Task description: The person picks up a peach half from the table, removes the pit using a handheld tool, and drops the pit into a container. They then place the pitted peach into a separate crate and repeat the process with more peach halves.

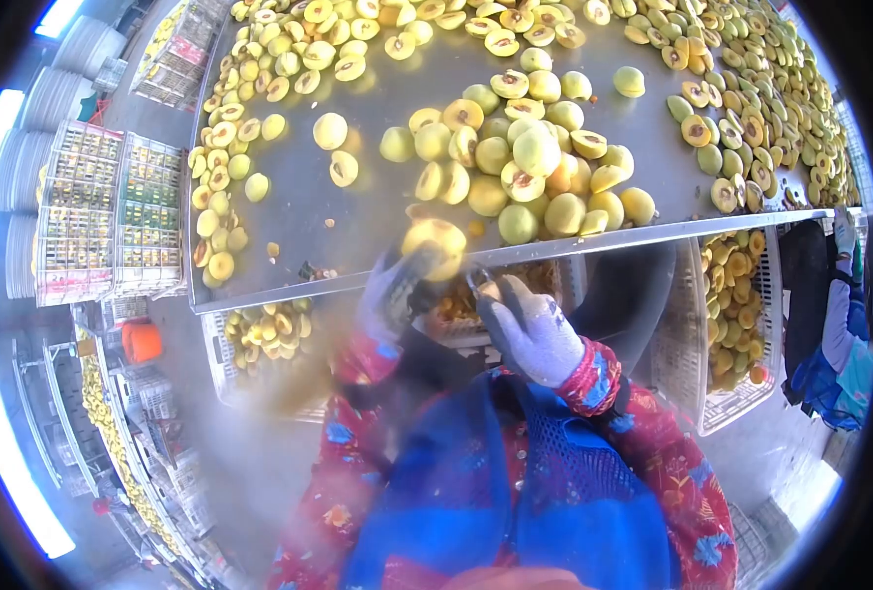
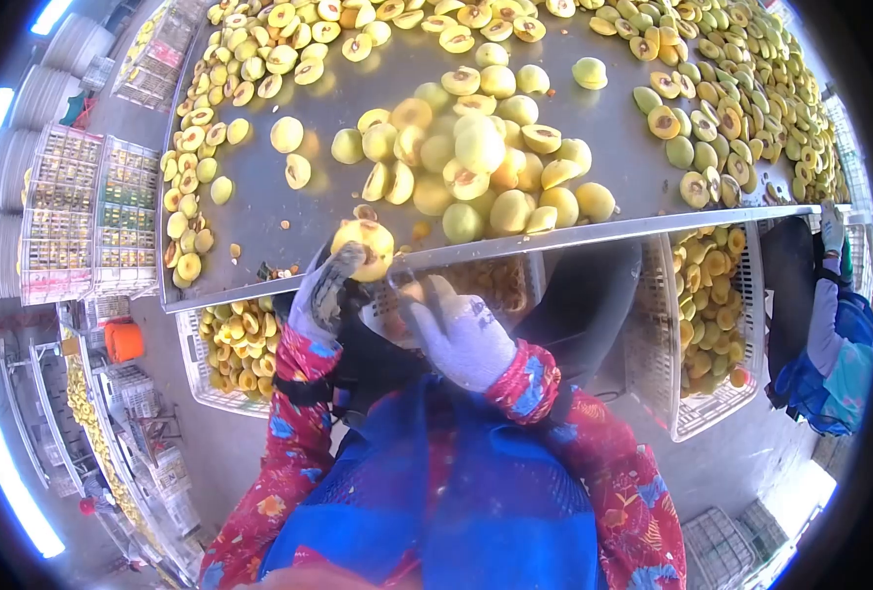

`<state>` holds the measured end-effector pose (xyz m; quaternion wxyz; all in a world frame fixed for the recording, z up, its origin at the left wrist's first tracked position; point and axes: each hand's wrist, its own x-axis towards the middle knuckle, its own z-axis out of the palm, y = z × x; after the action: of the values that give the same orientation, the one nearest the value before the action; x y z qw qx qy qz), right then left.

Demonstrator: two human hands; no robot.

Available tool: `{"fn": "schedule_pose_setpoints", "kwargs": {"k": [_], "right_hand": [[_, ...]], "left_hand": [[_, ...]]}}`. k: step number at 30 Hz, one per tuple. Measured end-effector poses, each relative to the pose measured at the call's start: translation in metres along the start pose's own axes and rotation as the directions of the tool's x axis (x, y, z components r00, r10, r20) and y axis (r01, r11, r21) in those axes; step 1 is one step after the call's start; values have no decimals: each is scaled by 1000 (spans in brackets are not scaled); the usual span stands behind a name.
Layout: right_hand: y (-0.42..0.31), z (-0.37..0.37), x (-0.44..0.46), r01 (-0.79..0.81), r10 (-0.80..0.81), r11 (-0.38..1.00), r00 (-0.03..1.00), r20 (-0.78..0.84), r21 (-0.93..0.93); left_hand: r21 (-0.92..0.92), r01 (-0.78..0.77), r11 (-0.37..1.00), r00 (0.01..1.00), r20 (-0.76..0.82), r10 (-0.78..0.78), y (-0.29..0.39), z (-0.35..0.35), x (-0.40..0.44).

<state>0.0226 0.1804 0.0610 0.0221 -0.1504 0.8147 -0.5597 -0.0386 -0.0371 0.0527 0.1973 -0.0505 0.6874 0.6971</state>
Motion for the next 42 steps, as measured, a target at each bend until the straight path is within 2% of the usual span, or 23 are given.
{"fn": "schedule_pose_setpoints", "kwargs": {"k": [2, 4, 5, 6, 7, 8, 9, 11, 14, 16, 19, 22, 23, 25, 27, 29, 30, 31, 33, 35, 38, 41, 42], "right_hand": [[-16, 1, 5, -86, 87, 994, 996, -19, 71], [-28, -2, 7, -165, 170, 976, 985, -25, 142], [-28, -2, 6, -210, 211, 970, 978, 5, 120], [-28, -2, 3, -255, 253, 962, 967, 34, 98], [-28, -2, 2, -297, 293, 952, 954, 62, 74], [-25, -1, 1, -225, 225, 974, 974, 26, 26], [-20, 2, 0, -156, 156, 988, 988, -5, -24], [-14, 6, -1, -60, 58, 997, 998, -35, -50], [-6, 15, -5, -111, 120, 982, 992, -48, 153], [4, 29, -11, -291, 331, 851, 943, -18, 437], [-26, -5, 5, -701, 585, 418, 694, 419, 578], [-27, -16, 4, -718, 523, 2, 594, 611, 696], [-11, -9, -4, -665, 460, -31, 653, 601, 747], [-9, 0, -7, -712, 573, 308, 668, 475, 630], [3, 4, -12, -648, 491, 470, 756, 432, 600], [18, -5, -13, -695, 251, -262, 621, 743, 669], [22, -6, -15, -629, 49, -600, 588, 808, 494], [24, -6, -16, -619, -163, -686, 643, 748, 383], [20, -3, -17, -589, -224, -734, 680, 698, 338], [17, -1, -17, -562, -262, -770, 712, 652, 304], [4, -16, -21, -530, -48, -629, 757, 652, 569], [2, -32, -22, -601, 221, -321, 704, 675, 732], [3, -36, -22, -658, 350, -146, 664, 661, 739]], "left_hand": [[410, -159, 898, 986, 113, 123, -7, 5, -4], [292, -142, 946, 983, 158, 99, -24, 8, -3], [-78, -13, 997, 994, 109, 21, -36, 14, -1], [-438, 106, 892, 993, 91, -73, -44, 22, -1], [-479, 143, 866, 984, -24, -176, -42, 29, -2], [-65, -121, 991, 986, -126, 112, -35, 37, -7], [369, -347, 862, 909, -93, 406, -25, 45, -15], [624, -453, 636, 815, 2, 579, -25, 53, -21], [272, -231, 934, 935, -204, 291, -25, 63, -22], [-48, 44, 998, 943, -327, -57, -5, 76, -18], [616, -204, 761, 877, -231, 422, -22, 75, -20], [578, -301, 759, 845, -207, 493, -26, 76, -19], [583, -264, 769, 890, -160, 427, -23, 76, -19], [598, -230, 768, 939, -71, 337, -19, 77, -20], [620, -291, 728, 932, 12, 362, -33, 74, -15], [636, -464, 616, 849, 121, 514, -55, 67, -2], [444, -430, 786, 882, 21, 471, -60, 69, -8], [218, -383, 897, 912, -67, 406, -50, 78, -16], [-202, -354, 913, 935, -61, 349, -39, 85, -12], [170, -388, 906, 918, -17, 397, -36, 85, -14], [348, -350, 870, 875, -210, 436, -45, 78, -14], [898, -385, 212, 602, 70, 795, -41, 36, -17], [375, -333, 865, 904, -133, 406, -30, 34, -23]]}}
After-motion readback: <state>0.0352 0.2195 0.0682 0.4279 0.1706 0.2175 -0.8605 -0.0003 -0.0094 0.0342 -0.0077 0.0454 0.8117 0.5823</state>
